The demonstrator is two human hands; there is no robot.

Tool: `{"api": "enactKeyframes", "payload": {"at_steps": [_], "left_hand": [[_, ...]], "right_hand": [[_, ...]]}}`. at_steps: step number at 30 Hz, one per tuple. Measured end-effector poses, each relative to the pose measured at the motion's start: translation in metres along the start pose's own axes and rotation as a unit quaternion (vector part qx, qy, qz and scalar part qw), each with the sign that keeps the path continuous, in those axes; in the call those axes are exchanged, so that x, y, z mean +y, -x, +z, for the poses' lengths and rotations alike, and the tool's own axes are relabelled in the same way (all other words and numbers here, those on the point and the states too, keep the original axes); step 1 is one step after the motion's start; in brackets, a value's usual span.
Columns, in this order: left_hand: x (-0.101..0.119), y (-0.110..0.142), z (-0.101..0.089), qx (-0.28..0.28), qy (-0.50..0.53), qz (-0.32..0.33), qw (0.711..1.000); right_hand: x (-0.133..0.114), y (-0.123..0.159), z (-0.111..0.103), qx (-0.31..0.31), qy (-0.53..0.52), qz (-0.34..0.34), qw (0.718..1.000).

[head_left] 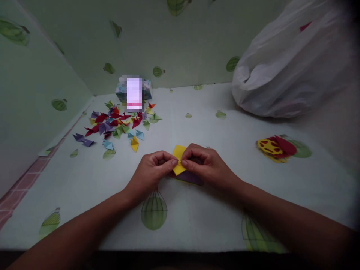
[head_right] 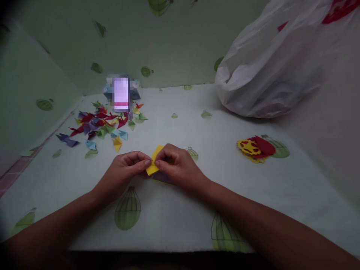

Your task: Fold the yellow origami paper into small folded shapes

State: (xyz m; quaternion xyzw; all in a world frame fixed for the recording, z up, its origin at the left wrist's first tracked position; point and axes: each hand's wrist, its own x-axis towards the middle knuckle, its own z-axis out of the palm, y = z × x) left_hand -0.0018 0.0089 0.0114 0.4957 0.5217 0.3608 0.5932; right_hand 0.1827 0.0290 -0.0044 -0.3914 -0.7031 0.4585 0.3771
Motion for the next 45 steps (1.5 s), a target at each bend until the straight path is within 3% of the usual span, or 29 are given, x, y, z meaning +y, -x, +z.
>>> {"api": "enactKeyframes", "payload": {"at_steps": [12, 20, 30, 38, 45], "left_hand": [[-0.0004, 0.0013, 0.0025, 0.023, -0.013, 0.024, 0.999], [-0.0052, -0.0004, -0.0018, -0.025, 0.049, 0.029, 0.998], [-0.0004, -0.0018, 0.0010, 0.009, 0.032, 0.021, 0.999], [-0.0026, -0.0018, 0.0005, 0.005, 0.022, 0.016, 1.000], [-0.0036, -0.0033, -0.0014, 0.039, 0.023, 0.032, 0.998]], "right_hand": [[0.0004, 0.0012, 0.0015, 0.011, 0.028, -0.025, 0.999], [0.0020, 0.0008, -0.0001, 0.026, 0.035, -0.023, 0.999], [0.0012, 0.0027, 0.0017, 0.030, 0.038, -0.025, 0.999], [0.0005, 0.0020, 0.0020, 0.030, 0.045, -0.030, 0.998], [0.0036, 0.0006, 0.0002, 0.026, -0.027, 0.003, 0.999]]}}
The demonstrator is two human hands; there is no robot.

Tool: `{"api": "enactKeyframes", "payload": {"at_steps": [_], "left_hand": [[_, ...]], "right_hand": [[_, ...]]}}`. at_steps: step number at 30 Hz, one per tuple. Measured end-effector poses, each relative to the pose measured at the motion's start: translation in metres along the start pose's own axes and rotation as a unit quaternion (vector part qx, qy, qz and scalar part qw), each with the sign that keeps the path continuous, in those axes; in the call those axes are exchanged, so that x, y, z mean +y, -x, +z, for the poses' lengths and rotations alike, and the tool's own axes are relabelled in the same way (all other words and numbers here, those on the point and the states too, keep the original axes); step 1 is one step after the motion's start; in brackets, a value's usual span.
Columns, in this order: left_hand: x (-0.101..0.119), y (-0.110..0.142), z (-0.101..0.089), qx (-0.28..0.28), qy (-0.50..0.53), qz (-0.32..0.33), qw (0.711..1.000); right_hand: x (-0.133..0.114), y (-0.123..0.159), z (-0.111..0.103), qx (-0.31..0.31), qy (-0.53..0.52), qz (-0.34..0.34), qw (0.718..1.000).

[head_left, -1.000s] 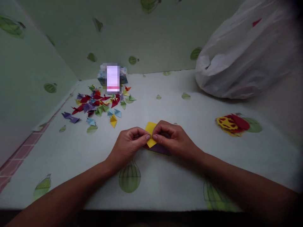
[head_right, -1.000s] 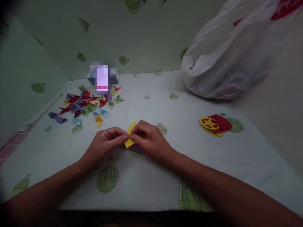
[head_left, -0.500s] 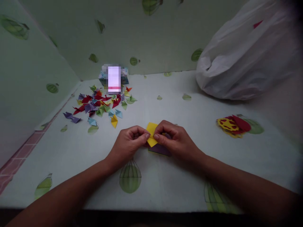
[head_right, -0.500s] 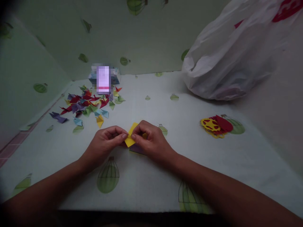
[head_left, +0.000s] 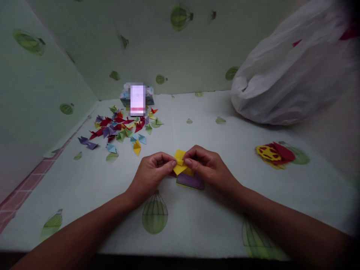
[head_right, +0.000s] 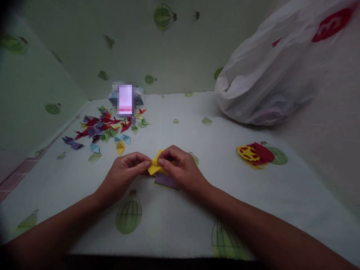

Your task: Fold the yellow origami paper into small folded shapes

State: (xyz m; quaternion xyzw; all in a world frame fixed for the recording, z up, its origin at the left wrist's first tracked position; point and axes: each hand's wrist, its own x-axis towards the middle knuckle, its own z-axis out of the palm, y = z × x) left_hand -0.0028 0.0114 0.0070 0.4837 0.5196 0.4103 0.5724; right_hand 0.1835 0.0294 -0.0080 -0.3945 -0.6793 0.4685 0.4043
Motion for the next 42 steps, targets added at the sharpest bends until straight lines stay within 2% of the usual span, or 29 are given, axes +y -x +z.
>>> {"api": "enactKeyframes", "payload": {"at_steps": [6, 10, 15, 19, 26, 33, 39, 42], "left_hand": [[-0.004, 0.002, 0.000, 0.001, -0.067, 0.049, 0.997], [-0.006, 0.002, 0.001, -0.020, -0.066, 0.072, 0.995], [-0.009, 0.001, -0.003, -0.061, -0.025, 0.138, 0.988], [-0.014, -0.001, -0.004, -0.085, -0.045, 0.186, 0.978], [-0.011, -0.001, -0.005, -0.036, -0.150, 0.254, 0.955], [-0.009, -0.002, -0.006, -0.049, -0.148, 0.248, 0.956], [-0.010, -0.001, -0.005, -0.050, -0.032, 0.164, 0.985], [-0.009, -0.001, -0.004, -0.040, -0.016, 0.129, 0.991]], "right_hand": [[0.003, -0.001, 0.004, -0.018, -0.026, 0.014, 0.999], [0.000, 0.002, 0.007, -0.031, -0.078, 0.076, 0.994], [-0.003, 0.003, 0.006, 0.031, -0.127, 0.116, 0.985], [-0.002, 0.002, 0.006, 0.059, -0.160, 0.123, 0.978], [-0.002, 0.003, 0.007, 0.031, -0.170, 0.110, 0.979], [-0.003, 0.004, 0.005, 0.018, -0.133, 0.072, 0.988], [-0.005, 0.004, 0.005, 0.030, -0.075, 0.061, 0.995], [-0.006, 0.004, 0.005, 0.023, -0.064, 0.051, 0.996]]}}
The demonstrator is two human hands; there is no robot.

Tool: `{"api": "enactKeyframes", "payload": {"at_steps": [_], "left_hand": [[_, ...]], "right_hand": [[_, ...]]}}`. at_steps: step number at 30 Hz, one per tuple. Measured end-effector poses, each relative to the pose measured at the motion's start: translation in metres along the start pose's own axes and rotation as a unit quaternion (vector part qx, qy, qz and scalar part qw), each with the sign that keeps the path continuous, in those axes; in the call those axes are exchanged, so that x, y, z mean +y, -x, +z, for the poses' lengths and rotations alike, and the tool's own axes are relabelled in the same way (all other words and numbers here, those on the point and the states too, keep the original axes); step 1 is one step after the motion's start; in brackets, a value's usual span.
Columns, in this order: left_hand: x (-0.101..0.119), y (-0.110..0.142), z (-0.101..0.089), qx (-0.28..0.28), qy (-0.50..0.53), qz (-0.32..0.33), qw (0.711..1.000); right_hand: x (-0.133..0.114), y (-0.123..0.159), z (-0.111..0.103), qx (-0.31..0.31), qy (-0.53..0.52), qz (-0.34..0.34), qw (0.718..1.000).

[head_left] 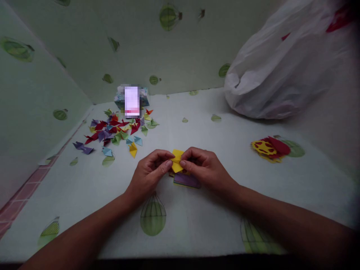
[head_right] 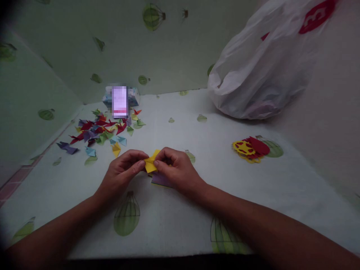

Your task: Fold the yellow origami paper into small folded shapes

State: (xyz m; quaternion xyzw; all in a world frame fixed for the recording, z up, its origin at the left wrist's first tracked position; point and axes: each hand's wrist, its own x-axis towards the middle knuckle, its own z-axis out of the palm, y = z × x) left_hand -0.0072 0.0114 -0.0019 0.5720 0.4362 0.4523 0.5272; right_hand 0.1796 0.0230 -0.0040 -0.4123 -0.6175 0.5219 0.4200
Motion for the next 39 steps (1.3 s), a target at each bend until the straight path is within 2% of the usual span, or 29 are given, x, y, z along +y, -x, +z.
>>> {"api": "enactKeyframes", "payload": {"at_steps": [6, 9, 12, 14, 17, 21, 28, 39], "left_hand": [[0.004, -0.002, 0.001, -0.005, -0.021, -0.060, 0.998], [0.004, -0.002, 0.002, 0.028, 0.004, -0.087, 0.996], [0.003, -0.001, 0.003, 0.070, 0.036, -0.090, 0.993], [0.002, -0.001, 0.003, 0.084, 0.049, -0.088, 0.991], [0.002, -0.001, 0.003, 0.089, 0.059, -0.088, 0.990], [0.004, 0.001, 0.004, 0.091, 0.054, -0.091, 0.990], [0.004, 0.005, 0.009, 0.102, 0.073, -0.104, 0.987], [0.001, 0.006, 0.011, 0.105, 0.129, -0.143, 0.976]], "right_hand": [[0.000, 0.000, 0.000, -0.046, 0.036, -0.033, 0.998], [0.002, 0.001, -0.001, -0.014, 0.054, -0.074, 0.996], [0.003, 0.001, -0.001, 0.039, 0.128, -0.153, 0.979], [0.006, 0.001, -0.001, 0.042, 0.166, -0.200, 0.965], [0.009, 0.002, 0.001, 0.019, 0.168, -0.235, 0.957], [0.010, 0.003, 0.004, 0.002, 0.176, -0.246, 0.953], [0.008, 0.005, 0.006, 0.025, 0.240, -0.281, 0.929], [0.008, 0.003, 0.006, 0.028, 0.235, -0.281, 0.930]]}}
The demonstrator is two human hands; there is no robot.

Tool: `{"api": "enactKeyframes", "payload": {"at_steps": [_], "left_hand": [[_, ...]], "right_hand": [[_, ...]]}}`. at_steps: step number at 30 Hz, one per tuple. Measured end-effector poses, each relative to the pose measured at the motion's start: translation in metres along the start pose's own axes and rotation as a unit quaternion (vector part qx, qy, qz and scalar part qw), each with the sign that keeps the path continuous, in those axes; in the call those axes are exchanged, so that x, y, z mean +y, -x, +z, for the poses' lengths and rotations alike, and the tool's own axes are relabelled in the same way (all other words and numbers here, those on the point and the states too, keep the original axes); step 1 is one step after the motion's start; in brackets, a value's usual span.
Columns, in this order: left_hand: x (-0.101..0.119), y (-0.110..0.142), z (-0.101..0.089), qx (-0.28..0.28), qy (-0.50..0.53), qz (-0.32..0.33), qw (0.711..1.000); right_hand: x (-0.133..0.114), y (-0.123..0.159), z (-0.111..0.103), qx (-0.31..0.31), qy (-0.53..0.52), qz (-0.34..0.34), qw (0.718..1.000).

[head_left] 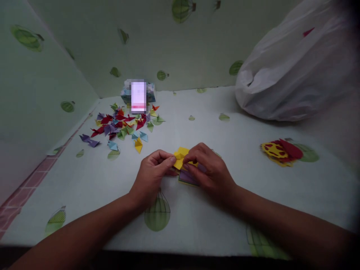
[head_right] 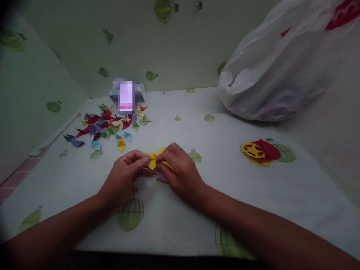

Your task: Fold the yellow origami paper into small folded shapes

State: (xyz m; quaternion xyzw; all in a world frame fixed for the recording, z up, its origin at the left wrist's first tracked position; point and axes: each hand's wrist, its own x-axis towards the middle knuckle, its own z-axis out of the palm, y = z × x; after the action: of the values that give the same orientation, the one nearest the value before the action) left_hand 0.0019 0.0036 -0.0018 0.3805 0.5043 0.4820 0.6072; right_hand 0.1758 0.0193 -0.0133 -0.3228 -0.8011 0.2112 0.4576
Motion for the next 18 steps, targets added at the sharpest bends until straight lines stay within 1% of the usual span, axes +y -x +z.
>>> {"api": "enactKeyframes", "payload": {"at_steps": [6, 12, 14, 18], "left_hand": [[0.0014, 0.0012, 0.0016, 0.011, -0.009, 0.005, 1.000], [-0.0009, 0.0032, 0.0031, 0.009, -0.017, 0.010, 1.000], [-0.0021, 0.0034, 0.0035, 0.004, -0.010, 0.012, 1.000], [-0.0038, 0.0038, 0.0035, -0.006, 0.013, 0.009, 1.000]], "right_hand": [[-0.0021, 0.0001, 0.0000, -0.030, 0.036, -0.022, 0.999], [-0.0055, 0.0006, 0.0019, -0.013, 0.152, -0.060, 0.987], [-0.0065, 0.0010, 0.0022, -0.005, 0.142, -0.056, 0.988], [-0.0068, 0.0021, 0.0027, 0.011, 0.046, -0.005, 0.999]]}}
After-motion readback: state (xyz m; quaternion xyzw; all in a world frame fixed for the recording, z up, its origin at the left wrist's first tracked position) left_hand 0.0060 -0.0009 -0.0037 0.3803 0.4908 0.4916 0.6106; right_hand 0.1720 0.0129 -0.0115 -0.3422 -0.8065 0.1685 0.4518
